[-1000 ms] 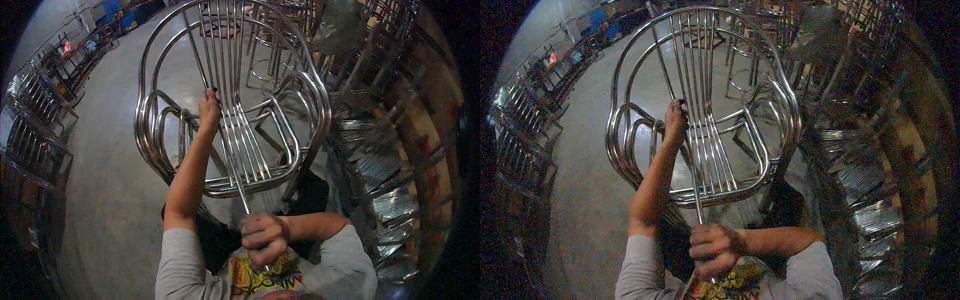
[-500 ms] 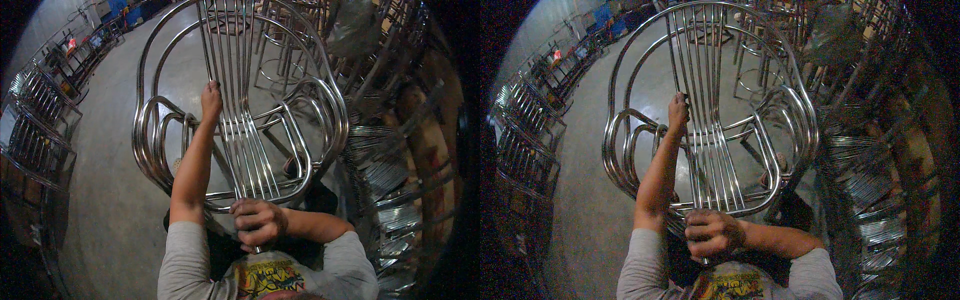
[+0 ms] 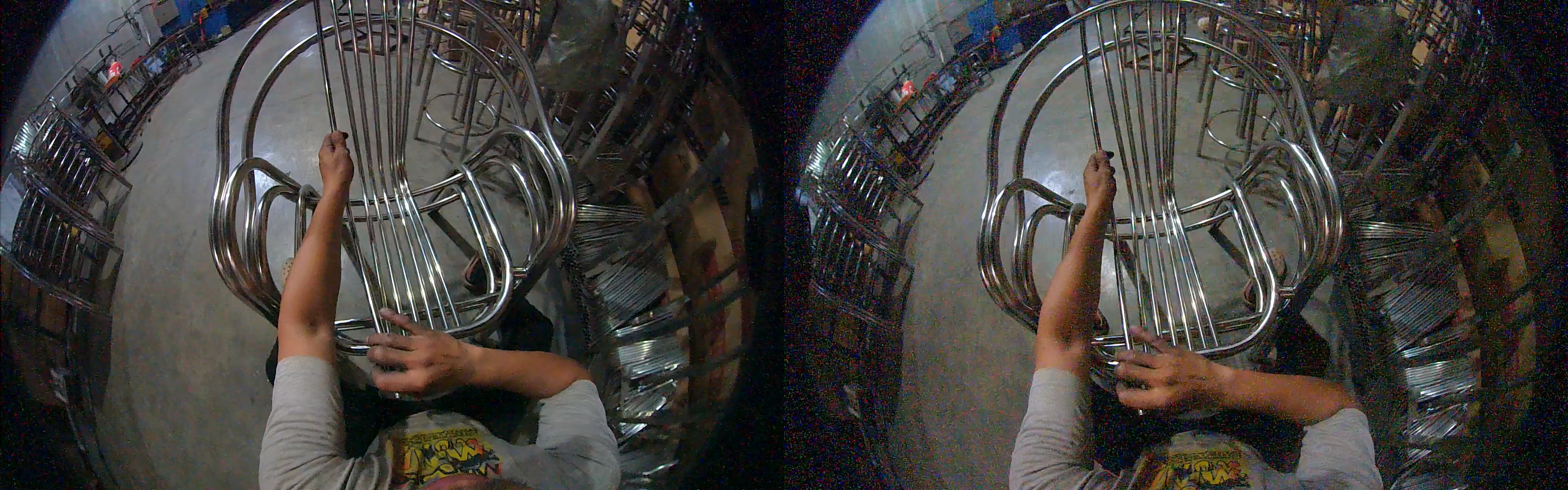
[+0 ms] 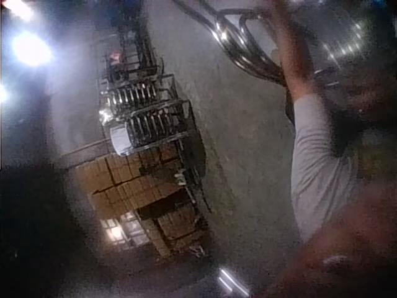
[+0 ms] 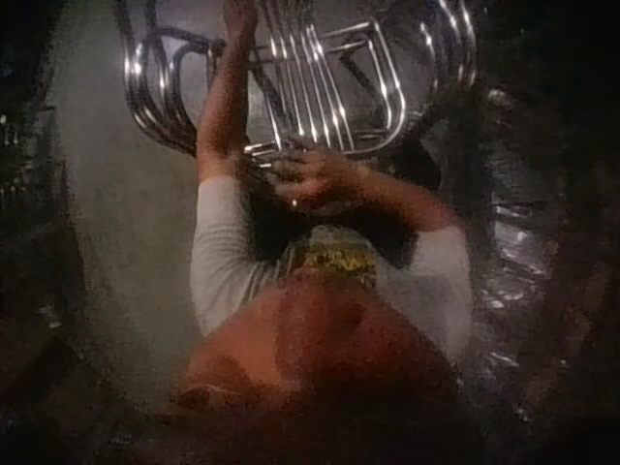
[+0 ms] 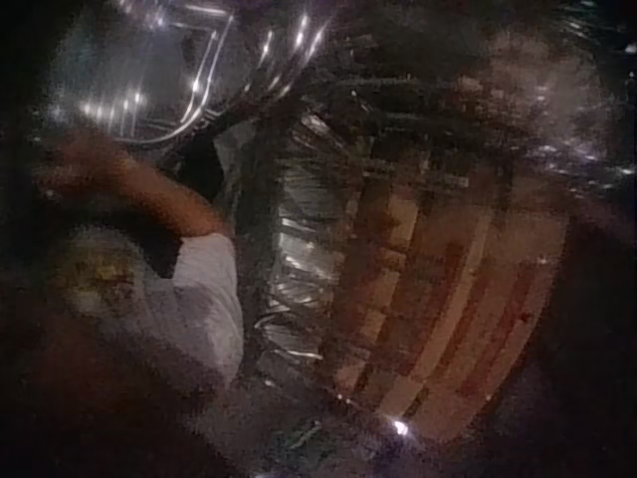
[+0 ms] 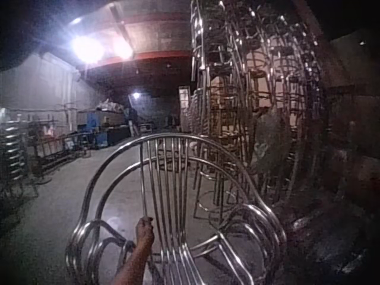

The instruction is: The person assembles metal chairs by inserting vertical rods into the chair frame. They repeatedly pick up rods, align them with the frame, and push them into place. After completing one chair, they stack it with others and begin assembling a second chair in the same manner.

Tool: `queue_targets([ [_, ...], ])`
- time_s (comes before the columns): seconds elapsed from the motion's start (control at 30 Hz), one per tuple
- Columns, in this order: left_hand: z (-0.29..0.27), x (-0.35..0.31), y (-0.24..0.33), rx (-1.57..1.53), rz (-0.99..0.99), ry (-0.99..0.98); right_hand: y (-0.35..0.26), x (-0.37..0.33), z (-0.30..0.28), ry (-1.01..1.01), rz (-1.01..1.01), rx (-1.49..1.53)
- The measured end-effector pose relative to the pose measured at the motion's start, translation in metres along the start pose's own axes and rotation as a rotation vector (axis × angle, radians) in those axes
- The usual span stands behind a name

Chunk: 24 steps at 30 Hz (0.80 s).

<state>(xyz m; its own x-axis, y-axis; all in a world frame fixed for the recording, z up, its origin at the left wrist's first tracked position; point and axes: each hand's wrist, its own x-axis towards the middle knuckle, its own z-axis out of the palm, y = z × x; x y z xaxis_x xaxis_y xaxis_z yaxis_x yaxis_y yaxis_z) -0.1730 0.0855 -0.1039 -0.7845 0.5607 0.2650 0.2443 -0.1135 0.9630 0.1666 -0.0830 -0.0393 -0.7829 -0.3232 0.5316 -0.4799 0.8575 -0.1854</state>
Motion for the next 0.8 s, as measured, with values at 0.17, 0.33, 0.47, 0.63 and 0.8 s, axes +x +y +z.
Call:
queue_targets([
  [0.17,0.005,0.017,-0.012,-0.021,-0.016,-0.019,-0.001,-0.007,0.006,-0.099,0.107,-0.1],
  [0.33,-0.016,-0.019,0.001,0.47,0.108,-0.133,0.001,-0.007,0.033,-0.016,0.198,-0.215],
  [0.47,-0.065,-0.111,0.019,0.744,-0.284,-0.455,-0.003,-0.004,0.06,0.129,0.378,-0.213],
  [0.63,-0.087,-0.184,0.021,0.241,-0.639,-0.579,-0.011,-0.001,0.071,0.195,0.428,-0.198],
  [0.8,-0.06,-0.179,-0.004,0.319,-0.401,-0.364,-0.014,0.004,0.073,0.12,0.549,-0.249],
])
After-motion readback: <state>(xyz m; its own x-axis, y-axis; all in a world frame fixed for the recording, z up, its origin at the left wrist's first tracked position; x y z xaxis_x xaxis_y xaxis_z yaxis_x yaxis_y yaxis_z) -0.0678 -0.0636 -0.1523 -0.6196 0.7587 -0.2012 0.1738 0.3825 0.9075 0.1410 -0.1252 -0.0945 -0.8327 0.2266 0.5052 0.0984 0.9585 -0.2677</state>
